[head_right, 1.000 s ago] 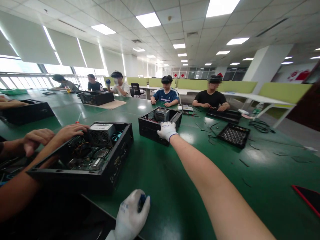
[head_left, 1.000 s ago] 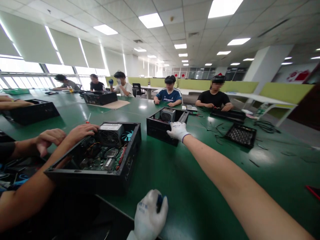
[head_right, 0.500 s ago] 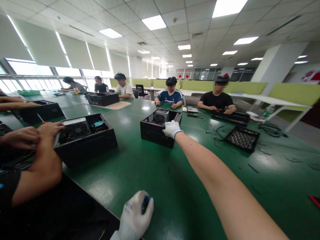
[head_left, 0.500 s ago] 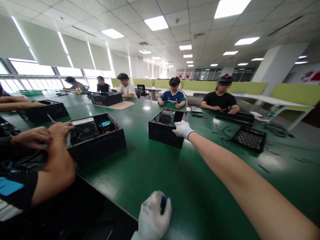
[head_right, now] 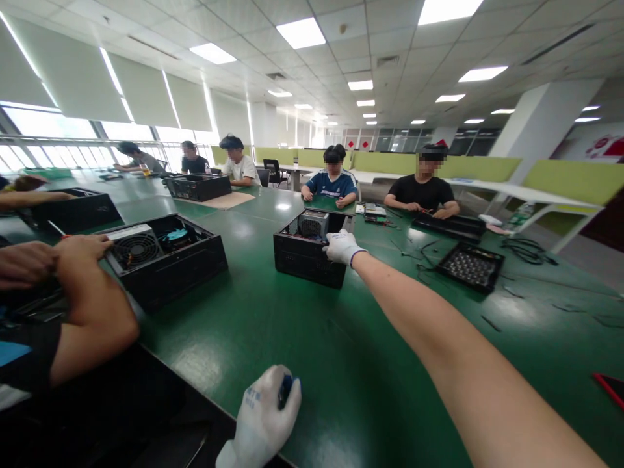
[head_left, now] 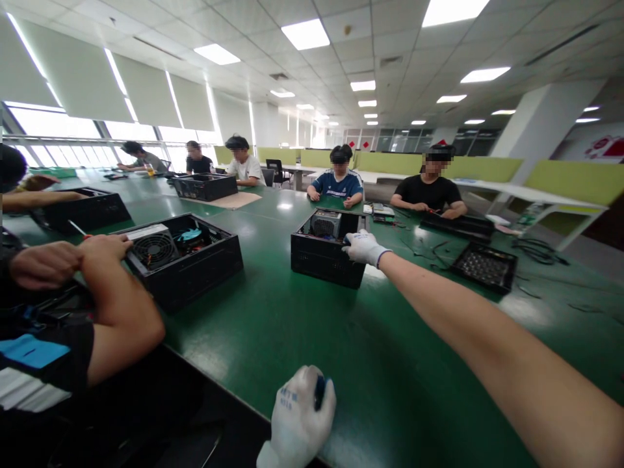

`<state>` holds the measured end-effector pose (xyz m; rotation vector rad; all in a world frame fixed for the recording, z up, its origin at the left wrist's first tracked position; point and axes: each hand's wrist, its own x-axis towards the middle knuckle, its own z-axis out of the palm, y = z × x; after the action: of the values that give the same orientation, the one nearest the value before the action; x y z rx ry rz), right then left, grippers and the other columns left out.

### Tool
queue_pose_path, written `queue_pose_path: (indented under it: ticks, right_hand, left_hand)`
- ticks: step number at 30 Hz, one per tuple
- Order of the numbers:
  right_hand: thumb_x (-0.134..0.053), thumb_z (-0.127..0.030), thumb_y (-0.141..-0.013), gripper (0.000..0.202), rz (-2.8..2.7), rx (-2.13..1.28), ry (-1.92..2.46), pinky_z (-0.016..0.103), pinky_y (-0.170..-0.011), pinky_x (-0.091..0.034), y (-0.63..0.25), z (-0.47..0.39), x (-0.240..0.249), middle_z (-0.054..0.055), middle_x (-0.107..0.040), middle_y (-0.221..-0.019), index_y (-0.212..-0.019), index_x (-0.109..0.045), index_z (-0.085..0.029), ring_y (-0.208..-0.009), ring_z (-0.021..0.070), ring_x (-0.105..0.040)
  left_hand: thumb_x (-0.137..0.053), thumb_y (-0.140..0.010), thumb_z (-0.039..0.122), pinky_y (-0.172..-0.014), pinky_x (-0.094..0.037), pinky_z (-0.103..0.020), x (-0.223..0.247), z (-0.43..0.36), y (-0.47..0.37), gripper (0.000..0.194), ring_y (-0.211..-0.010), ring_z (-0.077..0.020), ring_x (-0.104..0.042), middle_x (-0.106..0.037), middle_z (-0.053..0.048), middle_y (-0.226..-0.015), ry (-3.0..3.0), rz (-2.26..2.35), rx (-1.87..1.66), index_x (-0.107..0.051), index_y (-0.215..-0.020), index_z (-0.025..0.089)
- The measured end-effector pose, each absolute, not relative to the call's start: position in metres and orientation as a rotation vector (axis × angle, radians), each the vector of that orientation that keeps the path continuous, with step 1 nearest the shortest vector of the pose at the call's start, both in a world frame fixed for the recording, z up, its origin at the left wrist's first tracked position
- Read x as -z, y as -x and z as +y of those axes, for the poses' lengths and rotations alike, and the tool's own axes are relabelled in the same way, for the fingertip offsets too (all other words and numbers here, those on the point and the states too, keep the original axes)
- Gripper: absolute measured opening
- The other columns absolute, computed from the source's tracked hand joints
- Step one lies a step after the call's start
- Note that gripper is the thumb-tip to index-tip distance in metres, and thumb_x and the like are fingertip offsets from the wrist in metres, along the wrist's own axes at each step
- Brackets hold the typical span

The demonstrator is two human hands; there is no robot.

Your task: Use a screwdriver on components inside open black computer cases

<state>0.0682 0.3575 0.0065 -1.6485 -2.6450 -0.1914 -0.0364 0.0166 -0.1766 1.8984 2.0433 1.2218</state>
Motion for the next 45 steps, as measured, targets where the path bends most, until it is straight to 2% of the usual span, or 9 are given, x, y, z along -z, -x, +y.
queue_pose_path:
  ticks: [4, 9, 13, 18, 22, 29, 34, 39, 45]
  right_hand:
    - [-0.065, -0.043, -0.101, 0.037, -2.67, 0.197, 1.61, 0.047, -0.096, -0.056, -0.098, 0.328, -0.009, 0.011, -0.067, -0.129, -0.128, -0.066, -0.018, -0.112, 0.0246, -0.066]
    - [-0.059, -0.043, -0.1, 0.033, -2.724, 0.204, 1.46, 0.041, -0.095, -0.047, -0.146, 0.26, -0.003, 0.019, -0.069, -0.109, -0.11, -0.071, -0.014, -0.107, 0.0308, -0.062]
    - [-0.058, -0.041, -0.1, 0.029, -2.752, 0.161, 1.336, 0.038, -0.094, -0.046, -0.186, 0.194, 0.0, 0.017, -0.065, -0.108, -0.107, -0.071, -0.016, -0.103, 0.0288, -0.059]
    - [-0.059, -0.038, -0.099, 0.027, -2.729, 0.003, 1.18, 0.045, -0.092, -0.049, -0.229, 0.12, 0.003, 0.016, -0.063, -0.11, -0.11, -0.071, -0.016, -0.098, 0.0294, -0.058]
    - [-0.059, -0.035, -0.099, 0.023, -2.728, -0.035, 1.068, 0.048, -0.09, -0.052, -0.258, 0.074, 0.004, 0.015, -0.065, -0.108, -0.108, -0.07, -0.018, -0.099, 0.0301, -0.059]
    - [-0.056, -0.032, -0.099, 0.023, -2.668, 0.105, 0.835, 0.045, -0.088, -0.057, -0.292, 0.027, 0.0, 0.015, -0.07, -0.113, -0.114, -0.069, -0.02, -0.105, 0.0306, -0.064]
    - [-0.058, -0.032, -0.1, 0.021, -2.682, 0.057, 0.823, 0.045, -0.088, -0.057, -0.294, 0.024, -0.001, 0.013, -0.069, -0.106, -0.113, -0.068, -0.019, -0.103, 0.0302, -0.064]
    - [-0.059, -0.03, -0.1, 0.017, -2.66, 0.023, 0.803, 0.046, -0.087, -0.055, -0.292, 0.025, 0.002, 0.012, -0.068, -0.1, -0.108, -0.068, -0.018, -0.1, 0.0294, -0.061]
    - [-0.062, -0.03, -0.098, 0.011, -2.697, -0.094, 0.857, 0.043, -0.083, -0.055, -0.295, 0.016, -0.001, 0.01, -0.065, -0.098, -0.1, -0.066, -0.02, -0.093, 0.0258, -0.059]
  left_hand:
    - [-0.048, -0.102, 0.033, -0.067, -0.051, -0.031, 0.177, 0.016, 0.037, 0.019, -0.07, -0.0179, -0.065, -0.064, -0.002, -0.078, -1.911, 2.052, -1.201, -0.06, -0.09, 0.024]
    - [-0.049, -0.102, 0.032, -0.07, -0.051, -0.031, 0.179, 0.016, 0.038, 0.018, -0.071, -0.0178, -0.066, -0.064, -0.002, -0.079, -1.965, 2.06, -1.198, -0.061, -0.091, 0.023]
    - [-0.053, -0.102, 0.035, -0.07, -0.052, -0.032, 0.188, 0.017, 0.04, 0.017, -0.073, -0.0189, -0.067, -0.067, -0.003, -0.083, -2.044, 2.054, -1.273, -0.062, -0.096, 0.022]
    - [-0.057, -0.101, 0.036, -0.067, -0.052, -0.031, 0.19, 0.015, 0.043, 0.017, -0.071, -0.0181, -0.066, -0.066, -0.002, -0.08, -2.044, 1.971, -1.331, -0.061, -0.092, 0.022]
    - [-0.06, -0.099, 0.032, -0.062, -0.049, -0.029, 0.163, -0.001, 0.045, 0.017, -0.064, -0.0159, -0.062, -0.062, 0.001, -0.074, -2.077, 1.878, -1.365, -0.06, -0.085, 0.022]
    - [-0.066, -0.091, 0.018, -0.062, -0.045, -0.027, 0.072, -0.034, 0.036, 0.006, -0.065, -0.0139, -0.058, -0.061, 0.001, -0.078, -2.366, 1.647, -1.552, -0.061, -0.094, 0.021]
    - [-0.065, -0.095, 0.027, -0.063, -0.044, -0.031, 0.03, -0.016, 0.018, 0.007, -0.068, -0.0172, -0.061, -0.063, -0.001, -0.079, -2.56, 1.68, -1.276, -0.063, -0.092, 0.022]
    - [-0.053, -0.103, 0.038, -0.064, -0.042, -0.036, 0.015, 0.004, 0.005, 0.028, -0.071, -0.0216, -0.063, -0.063, -0.003, -0.079, -2.744, 1.737, -0.714, -0.059, -0.079, 0.023]
    - [-0.05, -0.105, 0.035, -0.062, -0.037, -0.036, 0.012, -0.002, 0.006, 0.03, -0.068, -0.0197, -0.06, -0.06, 0.0, -0.074, -2.821, 1.596, -0.617, -0.055, -0.077, 0.024]
